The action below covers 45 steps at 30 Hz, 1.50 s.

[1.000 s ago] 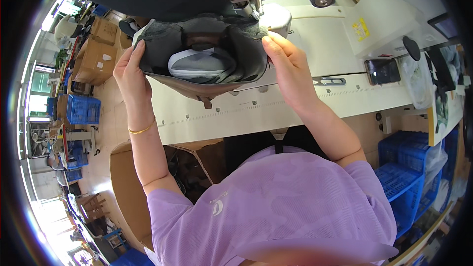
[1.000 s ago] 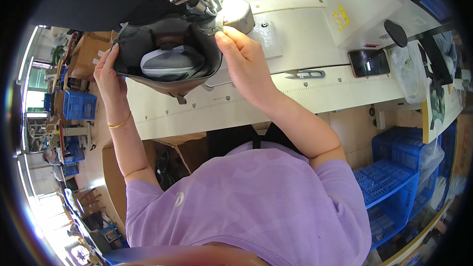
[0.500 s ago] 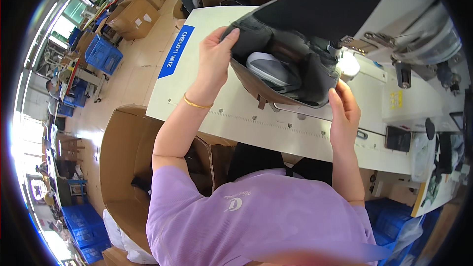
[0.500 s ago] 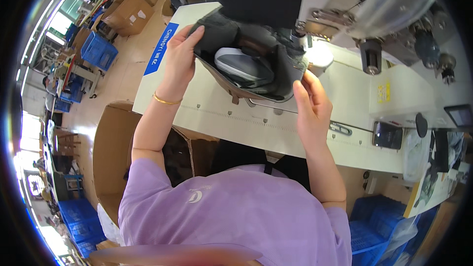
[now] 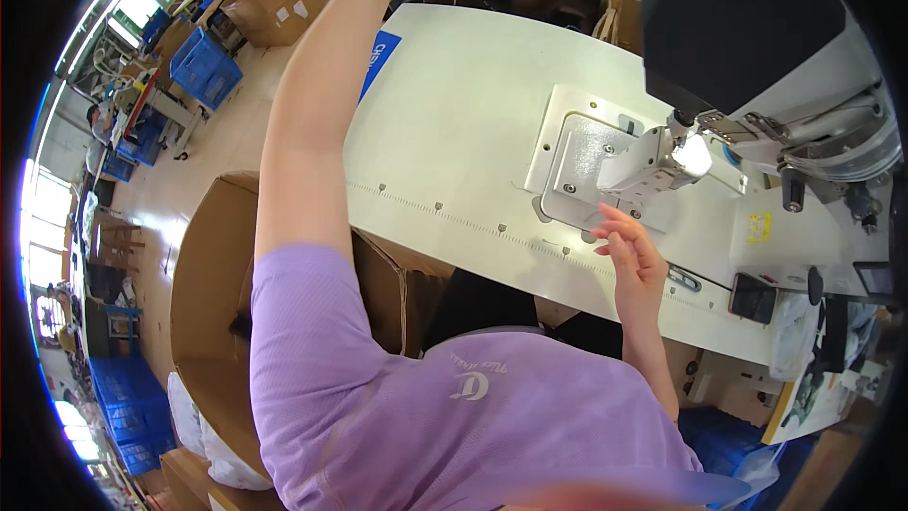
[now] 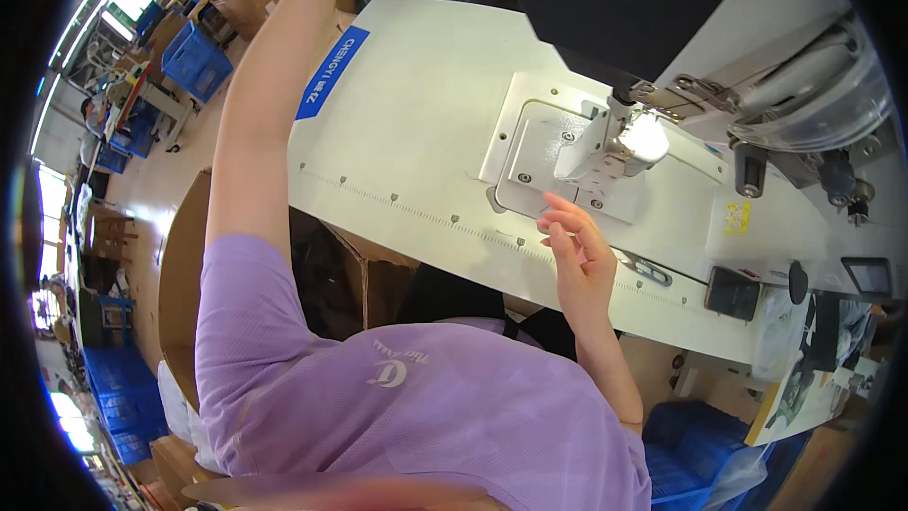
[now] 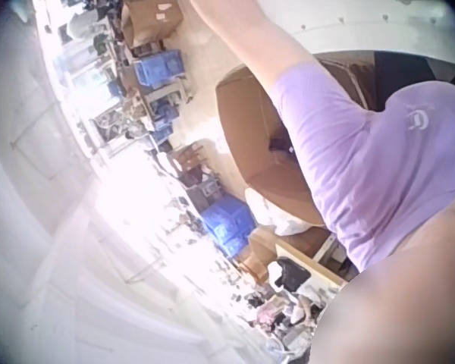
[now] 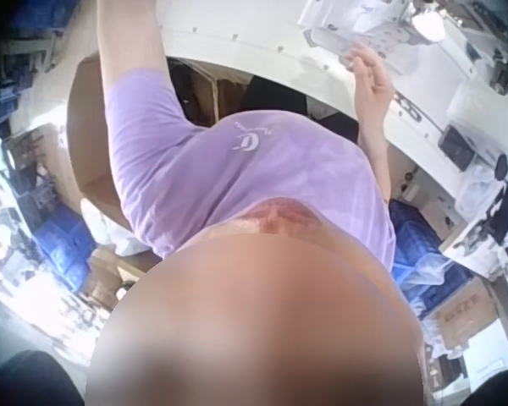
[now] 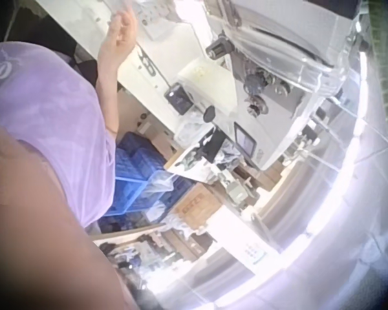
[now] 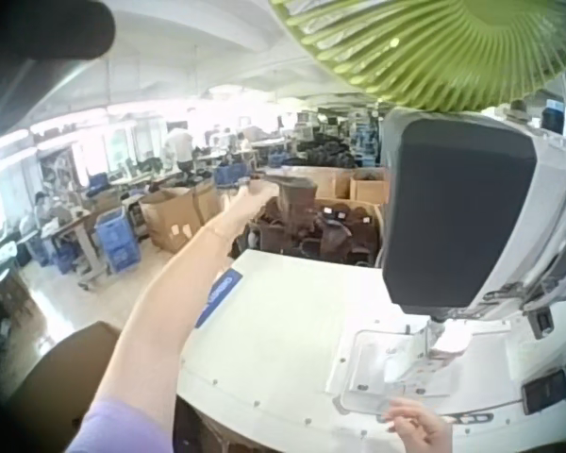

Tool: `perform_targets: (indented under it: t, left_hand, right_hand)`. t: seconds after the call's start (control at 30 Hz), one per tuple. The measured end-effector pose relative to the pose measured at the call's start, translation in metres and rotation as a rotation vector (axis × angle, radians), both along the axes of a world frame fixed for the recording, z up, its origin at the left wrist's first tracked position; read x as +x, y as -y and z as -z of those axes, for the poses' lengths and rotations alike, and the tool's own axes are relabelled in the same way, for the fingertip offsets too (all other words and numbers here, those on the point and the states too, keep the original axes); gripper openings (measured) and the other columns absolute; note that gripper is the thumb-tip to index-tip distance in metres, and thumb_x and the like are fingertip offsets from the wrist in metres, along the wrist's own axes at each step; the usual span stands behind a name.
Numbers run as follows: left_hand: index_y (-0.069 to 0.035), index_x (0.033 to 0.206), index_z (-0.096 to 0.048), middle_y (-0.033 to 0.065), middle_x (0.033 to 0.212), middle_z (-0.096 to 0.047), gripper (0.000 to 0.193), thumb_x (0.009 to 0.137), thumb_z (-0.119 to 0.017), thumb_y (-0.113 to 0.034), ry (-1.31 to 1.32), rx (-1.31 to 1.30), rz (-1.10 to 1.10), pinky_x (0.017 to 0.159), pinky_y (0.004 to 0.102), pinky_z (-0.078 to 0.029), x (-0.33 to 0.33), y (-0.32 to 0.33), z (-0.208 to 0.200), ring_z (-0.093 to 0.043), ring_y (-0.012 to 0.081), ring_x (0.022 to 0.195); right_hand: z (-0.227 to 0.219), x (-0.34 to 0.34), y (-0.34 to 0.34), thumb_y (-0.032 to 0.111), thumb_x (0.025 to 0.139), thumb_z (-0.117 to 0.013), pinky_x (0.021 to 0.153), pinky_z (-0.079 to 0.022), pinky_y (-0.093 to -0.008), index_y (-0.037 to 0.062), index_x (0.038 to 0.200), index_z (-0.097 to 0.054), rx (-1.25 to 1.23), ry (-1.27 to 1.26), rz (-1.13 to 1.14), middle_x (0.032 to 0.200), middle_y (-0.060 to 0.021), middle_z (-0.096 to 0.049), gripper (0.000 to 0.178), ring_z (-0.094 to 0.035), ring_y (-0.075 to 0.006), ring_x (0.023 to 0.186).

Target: Stitching components of a shoe upper using an industrial sewing machine.

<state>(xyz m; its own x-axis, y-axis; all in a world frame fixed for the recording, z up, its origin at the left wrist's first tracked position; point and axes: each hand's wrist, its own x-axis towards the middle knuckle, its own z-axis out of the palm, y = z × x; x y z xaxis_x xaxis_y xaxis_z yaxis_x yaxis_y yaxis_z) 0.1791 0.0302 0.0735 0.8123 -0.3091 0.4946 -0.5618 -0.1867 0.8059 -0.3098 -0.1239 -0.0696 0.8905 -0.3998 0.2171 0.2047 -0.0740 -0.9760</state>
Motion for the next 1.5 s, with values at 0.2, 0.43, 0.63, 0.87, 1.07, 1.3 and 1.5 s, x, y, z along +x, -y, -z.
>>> perform_targets:
  t: [0.2,0.43,0.63,0.87,1.07,1.3,1.5]
  left_hand:
    - [0.002,0.116,-0.054,0.0174,0.12,-0.055,0.047,0.079,-0.065,-0.025,0.278,0.319,-0.739,0.099,0.0392,-0.038,-0.091,-0.173,0.121,-0.05,0.0305,0.114]
    - [0.003,0.117,-0.051,0.0224,0.12,-0.052,0.048,0.078,-0.063,-0.022,-0.001,0.525,-1.33,0.098,0.0428,-0.037,-0.275,-0.472,0.327,-0.046,0.0373,0.115]
    - [0.009,0.112,-0.049,0.0299,0.111,-0.053,0.053,0.076,-0.063,-0.028,-0.751,0.752,-1.474,0.093,0.0481,-0.041,-0.481,-0.551,0.512,-0.051,0.0442,0.107]
    - [0.01,0.125,-0.042,0.0264,0.126,-0.049,0.072,0.076,-0.062,-0.039,-1.72,0.79,-1.318,0.101,0.0406,-0.04,-0.61,-0.519,0.65,-0.048,0.0377,0.119]
    - [0.014,0.128,-0.036,0.0291,0.134,-0.042,0.08,0.077,-0.067,-0.039,-1.925,0.503,-1.18,0.103,0.0385,-0.039,-0.647,-0.499,0.725,-0.045,0.0379,0.125]
    - [0.016,0.131,-0.027,0.0311,0.133,-0.042,0.085,0.081,-0.066,-0.041,-1.717,-0.076,-1.541,0.098,0.0398,-0.044,-0.602,-0.496,0.735,-0.044,0.0392,0.125]
    - [-0.006,0.145,-0.021,0.0244,0.123,-0.052,0.079,0.082,-0.064,-0.026,-1.085,1.479,-0.966,0.099,0.0522,-0.038,-0.613,-0.489,0.703,-0.047,0.0377,0.12]
  right_hand:
    - [0.006,0.017,-0.017,0.009,0.093,-0.051,0.075,-0.048,-0.0252,-0.0021,0.1,-0.062,-0.068,-0.132,-0.146,0.116,-0.0123,-0.061,0.017,-0.06,-0.0129,0.09]
    - [0.029,0.062,-0.095,0.009,0.092,-0.053,0.077,-0.048,-0.027,-0.0009,0.1,-0.062,-0.215,-0.249,-0.506,0.112,-0.011,-0.064,0.016,-0.061,-0.015,0.09]
    - [0.048,0.13,-0.192,0.007,0.082,-0.062,0.095,-0.042,-0.0365,-0.0003,0.104,-0.061,-1.067,0.266,-0.805,0.119,-0.0114,-0.06,0.023,-0.056,-0.0289,0.109]
    - [0.074,0.202,-0.276,0.006,0.074,-0.069,0.1,-0.037,-0.038,0.0035,0.11,-0.061,-1.201,0.329,-0.887,0.132,-0.0096,-0.05,0.037,-0.046,-0.0283,0.122]
    - [0.079,0.202,-0.287,0.004,0.076,-0.067,0.101,-0.036,-0.0351,0.0034,0.107,-0.064,-1.325,0.277,-0.858,0.133,-0.0098,-0.05,0.03,-0.046,-0.0267,0.122]
    - [0.082,0.2,-0.296,0.0,0.08,-0.065,0.102,-0.037,-0.0358,0.003,0.109,-0.065,-1.461,0.202,-0.816,0.133,-0.0146,-0.049,0.029,-0.047,-0.0284,0.122]
    - [0.08,0.199,-0.295,0.002,0.082,-0.065,0.103,-0.038,-0.0386,0.0027,0.111,-0.064,-1.556,0.211,-0.799,0.134,-0.0173,-0.046,0.029,-0.046,-0.0312,0.123]
